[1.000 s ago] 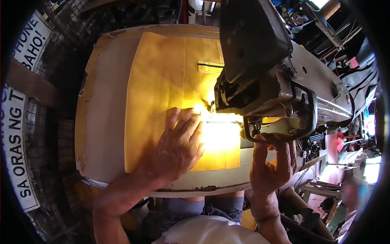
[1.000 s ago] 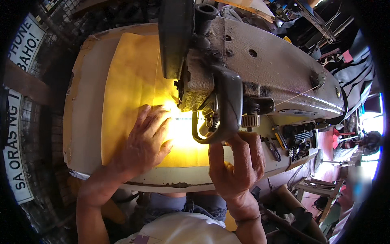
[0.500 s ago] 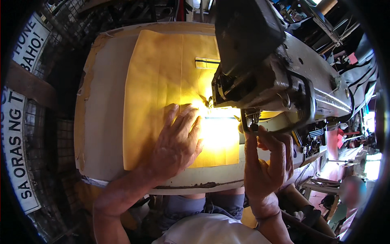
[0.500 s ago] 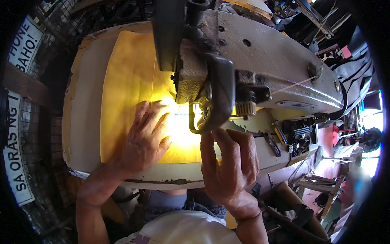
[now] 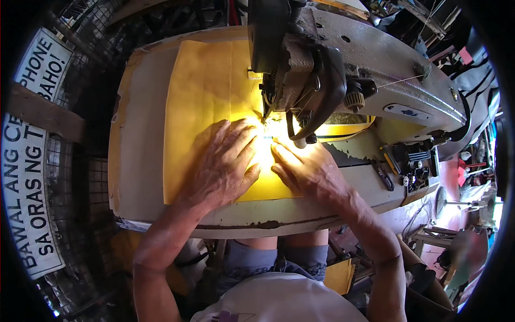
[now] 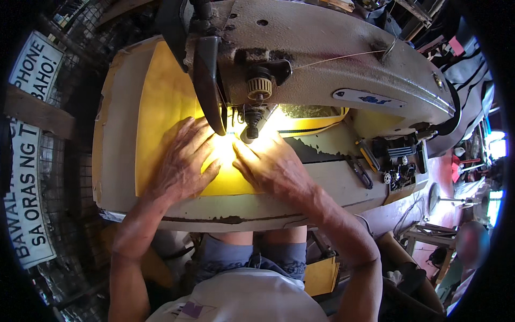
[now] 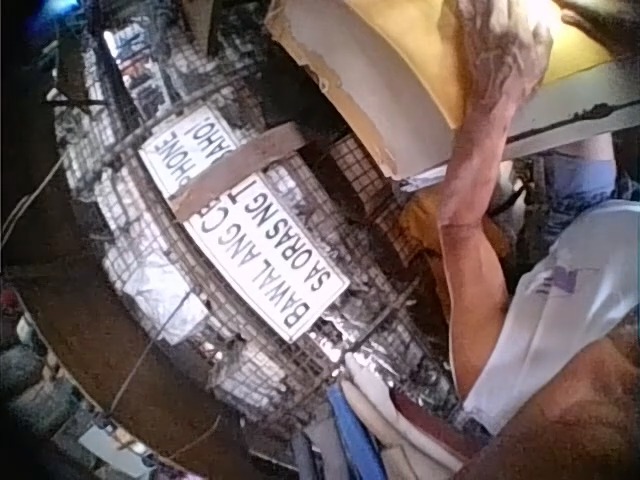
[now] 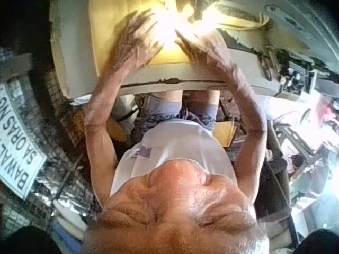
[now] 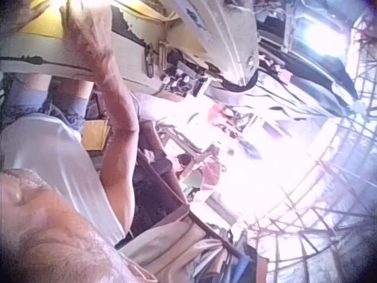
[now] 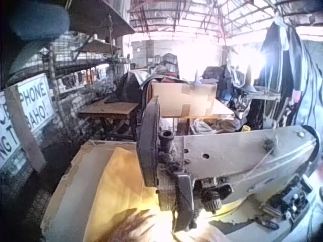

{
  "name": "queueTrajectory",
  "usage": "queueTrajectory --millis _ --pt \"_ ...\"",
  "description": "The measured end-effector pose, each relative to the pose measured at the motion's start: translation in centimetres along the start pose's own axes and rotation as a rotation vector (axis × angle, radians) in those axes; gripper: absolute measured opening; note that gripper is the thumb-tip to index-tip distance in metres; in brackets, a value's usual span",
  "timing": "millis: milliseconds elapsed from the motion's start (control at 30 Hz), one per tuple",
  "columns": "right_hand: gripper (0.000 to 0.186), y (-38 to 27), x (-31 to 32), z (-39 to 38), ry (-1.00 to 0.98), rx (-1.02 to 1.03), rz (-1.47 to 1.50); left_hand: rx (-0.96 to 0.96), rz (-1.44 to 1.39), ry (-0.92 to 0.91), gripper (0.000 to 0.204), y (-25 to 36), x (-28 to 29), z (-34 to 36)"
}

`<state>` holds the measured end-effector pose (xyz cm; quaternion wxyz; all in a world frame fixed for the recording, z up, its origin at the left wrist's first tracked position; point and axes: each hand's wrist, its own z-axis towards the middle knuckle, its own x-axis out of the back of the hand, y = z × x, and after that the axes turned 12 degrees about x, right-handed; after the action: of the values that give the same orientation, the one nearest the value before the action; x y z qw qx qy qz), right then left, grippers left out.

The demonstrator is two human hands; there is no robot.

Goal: Sewing handles and a pocket onto a yellow tote bag using an industrial sewing machine.

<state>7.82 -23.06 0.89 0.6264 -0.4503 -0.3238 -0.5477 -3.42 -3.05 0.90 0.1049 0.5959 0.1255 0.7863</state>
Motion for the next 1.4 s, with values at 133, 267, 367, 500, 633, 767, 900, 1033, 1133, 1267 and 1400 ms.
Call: queueTrajectory --millis 133,267,367,500,633,767,900,1033,1133,1267,1400 --pt "0.034 0.2 -0.3 -0.2 -0.011 -0.019 0.010 -0.012 -0.026 0.000 0.043 0.3 0.2 0.0" --pt "0.031 0.0 -0.1 -0.4 0.058 -0.043 0.020 -0.023 -0.066 0.027 0.044 1.3 -0.1 -0.2" --pt "0.028 0.3 0.0 -0.4 0.104 -0.037 0.022 -0.009 -0.062 0.030 0.050 1.5 -0.4 -0.3" --pt "0.031 0.6 0.0 -0.5 0.131 -0.018 -0.015 0.049 -0.174 0.036 0.054 1.5 -0.9 -0.4" --pt "0.031 0.8 -0.1 -0.5 0.151 0.001 -0.005 0.011 -0.123 -0.025 0.057 1.2 -0.8 -0.2" --pt "0.033 0.9 0.3 -2.0 0.014 -0.038 0.007 -0.012 -0.105 -0.036 0.058 1.2 -0.6 0.0" --pt "0.036 0.2 2.4 -6.3 0.242 -0.210 -0.202 -0.023 -0.109 -0.025 0.058 1.2 -0.5 -0.1" --pt "0.039 0.2 5.5 -12.3 0.496 -0.488 -0.600 -0.017 -0.100 -0.027 0.058 1.3 -0.5 0.0" --pt "0.045 1.4 6.0 -15.4 0.507 -0.685 -0.648 -0.028 -0.121 -0.021 0.058 1.3 -0.4 0.3" --pt "0.053 2.6 4.6 -17.2 0.511 -0.762 -0.638 0.018 -0.107 -0.093 0.067 1.3 -0.3 0.4" --pt "0.054 2.5 3.9 -17.7 0.541 -0.789 -0.624 0.004 -0.123 -0.064 0.065 1.3 -0.3 0.2"
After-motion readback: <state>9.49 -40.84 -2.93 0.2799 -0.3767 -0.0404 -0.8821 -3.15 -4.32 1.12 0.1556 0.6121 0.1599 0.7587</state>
